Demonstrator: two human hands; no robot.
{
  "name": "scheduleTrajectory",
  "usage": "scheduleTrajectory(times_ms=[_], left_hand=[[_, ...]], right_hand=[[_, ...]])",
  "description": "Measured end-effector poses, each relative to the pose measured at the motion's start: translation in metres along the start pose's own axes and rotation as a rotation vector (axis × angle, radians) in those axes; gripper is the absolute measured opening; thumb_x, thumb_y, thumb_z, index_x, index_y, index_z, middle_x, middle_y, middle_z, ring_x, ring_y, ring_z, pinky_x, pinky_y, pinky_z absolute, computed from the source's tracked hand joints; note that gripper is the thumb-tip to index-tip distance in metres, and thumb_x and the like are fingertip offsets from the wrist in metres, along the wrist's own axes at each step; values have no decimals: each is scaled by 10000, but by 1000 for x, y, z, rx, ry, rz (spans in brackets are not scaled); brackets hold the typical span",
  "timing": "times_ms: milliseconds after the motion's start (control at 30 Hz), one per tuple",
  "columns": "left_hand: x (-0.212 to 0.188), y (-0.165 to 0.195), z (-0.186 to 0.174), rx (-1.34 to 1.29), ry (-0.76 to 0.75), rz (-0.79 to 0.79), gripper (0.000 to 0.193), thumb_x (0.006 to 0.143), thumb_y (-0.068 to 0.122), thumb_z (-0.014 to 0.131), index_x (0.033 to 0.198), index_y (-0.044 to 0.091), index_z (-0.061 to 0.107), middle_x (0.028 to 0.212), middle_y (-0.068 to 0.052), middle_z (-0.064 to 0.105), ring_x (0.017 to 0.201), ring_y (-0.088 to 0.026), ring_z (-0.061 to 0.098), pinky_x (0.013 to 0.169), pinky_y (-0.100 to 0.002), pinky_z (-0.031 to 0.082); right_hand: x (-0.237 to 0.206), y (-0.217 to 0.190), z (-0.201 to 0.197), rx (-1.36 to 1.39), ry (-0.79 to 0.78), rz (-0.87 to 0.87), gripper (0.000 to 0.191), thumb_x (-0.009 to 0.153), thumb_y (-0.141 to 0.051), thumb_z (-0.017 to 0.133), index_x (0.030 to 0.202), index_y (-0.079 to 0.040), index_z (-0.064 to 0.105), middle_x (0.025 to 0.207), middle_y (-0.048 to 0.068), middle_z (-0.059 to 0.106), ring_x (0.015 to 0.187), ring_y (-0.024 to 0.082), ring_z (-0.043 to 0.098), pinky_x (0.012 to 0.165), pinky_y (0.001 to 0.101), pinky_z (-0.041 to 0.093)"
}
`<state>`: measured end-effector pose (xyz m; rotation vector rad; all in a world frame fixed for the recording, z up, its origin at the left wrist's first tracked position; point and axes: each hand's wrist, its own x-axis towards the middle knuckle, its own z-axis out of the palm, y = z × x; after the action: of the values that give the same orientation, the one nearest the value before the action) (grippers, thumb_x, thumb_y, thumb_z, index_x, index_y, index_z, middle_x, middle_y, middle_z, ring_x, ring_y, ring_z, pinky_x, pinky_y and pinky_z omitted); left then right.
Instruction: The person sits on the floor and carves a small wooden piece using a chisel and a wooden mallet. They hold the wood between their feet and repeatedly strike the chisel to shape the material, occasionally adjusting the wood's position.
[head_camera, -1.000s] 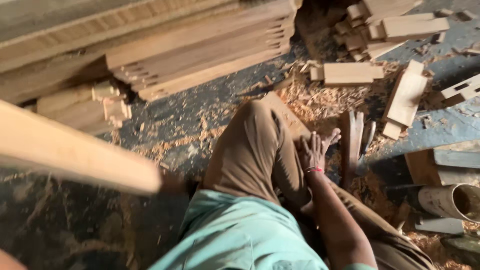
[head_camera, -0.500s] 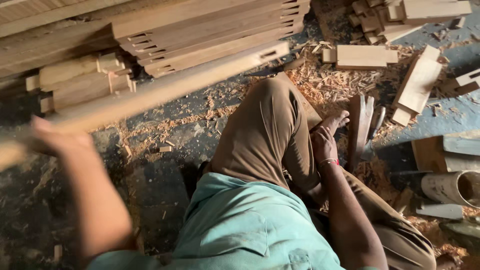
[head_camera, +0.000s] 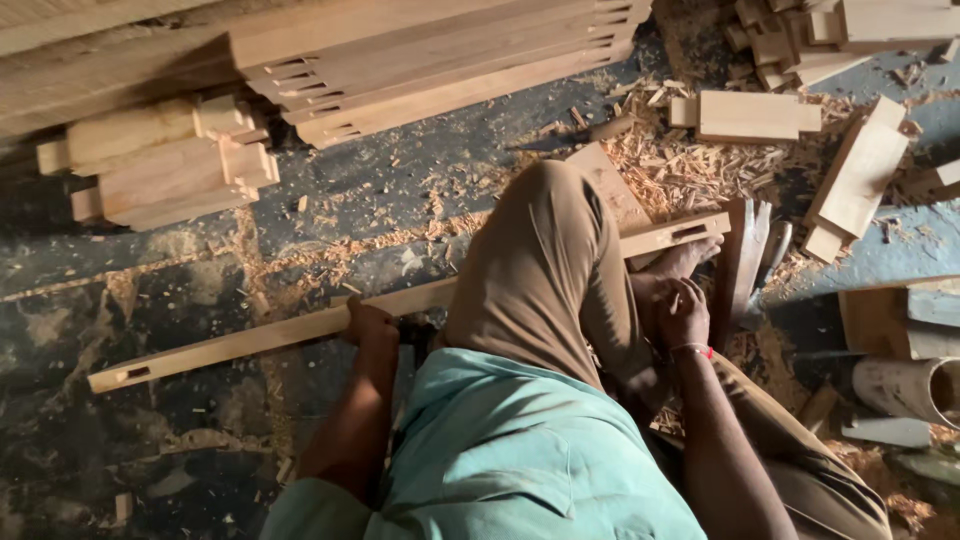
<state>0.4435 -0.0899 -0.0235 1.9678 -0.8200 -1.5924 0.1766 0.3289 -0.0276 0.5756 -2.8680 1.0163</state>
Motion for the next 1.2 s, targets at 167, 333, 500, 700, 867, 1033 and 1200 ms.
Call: scheduleTrajectory(times_ms=[167, 333, 500, 700, 867, 1033, 1200], left_hand=[[23, -25, -10, 145, -163, -67, 518, 986, 535, 630, 1096, 35, 708, 763, -128, 692, 664, -230, 679, 637, -407, 551], [29, -33, -41, 827, -360, 172, 555, 1006, 577, 603, 1092, 39, 712, 750, -122, 690, 650, -222, 678, 630, -402, 550], [-5, -1, -31, 1214, -455, 1310, 483, 844, 466, 760, 1172, 118, 692, 1003, -157, 711, 931, -373, 698, 811, -487, 562], [-41, 4, 49, 1563, -619, 1343, 560, 794, 372, 753, 1246, 69, 621, 1128, -170, 683, 1045, -391, 673, 880, -497, 557], [-29, -7, 61, 1727, -669, 1016, 529, 838, 327, 735, 1275, 57, 608, 1178, -161, 677, 1088, -365, 672, 912, -477, 564], [-19, -9, 46, 1766, -688, 780, 499, 882, 282, 717, 1304, 45, 596, 1228, -153, 671, 1131, -339, 671, 945, -456, 572], [-5, -28, 16, 1784, -739, 528, 469, 927, 238, 699, 1332, 33, 583, 1278, -145, 665, 1174, -314, 670, 978, -436, 579]], right_hand=[[2, 5, 6, 51, -13, 14, 235, 846, -143, 731, 1076, -93, 720, 1248, 147, 676, 1179, 348, 639, 1004, 433, 526], [-1, 10, 7, 138, -13, 101, 234, 856, -104, 685, 1088, -78, 686, 1264, 142, 634, 1140, 303, 658, 992, 397, 545], [-7, 11, 6, 74, 74, 18, 305, 838, -84, 755, 1140, -70, 716, 1262, 143, 661, 1156, 338, 649, 983, 407, 546], [-9, 9, 1, 226, 30, 142, 320, 841, -81, 746, 1159, -70, 707, 1305, 155, 639, 1171, 315, 657, 930, 411, 588], [-9, 16, -1, 400, 30, 244, 270, 903, -90, 732, 1172, -74, 704, 1323, 124, 651, 1176, 234, 695, 912, 369, 635], [-14, 30, 2, 439, 44, 202, 301, 932, -113, 765, 1216, -65, 678, 1322, 124, 643, 1184, 235, 675, 919, 367, 625], [-16, 42, 9, 355, 41, 203, 293, 923, -86, 754, 1207, -60, 688, 1297, 126, 655, 1151, 237, 692, 893, 355, 634]])
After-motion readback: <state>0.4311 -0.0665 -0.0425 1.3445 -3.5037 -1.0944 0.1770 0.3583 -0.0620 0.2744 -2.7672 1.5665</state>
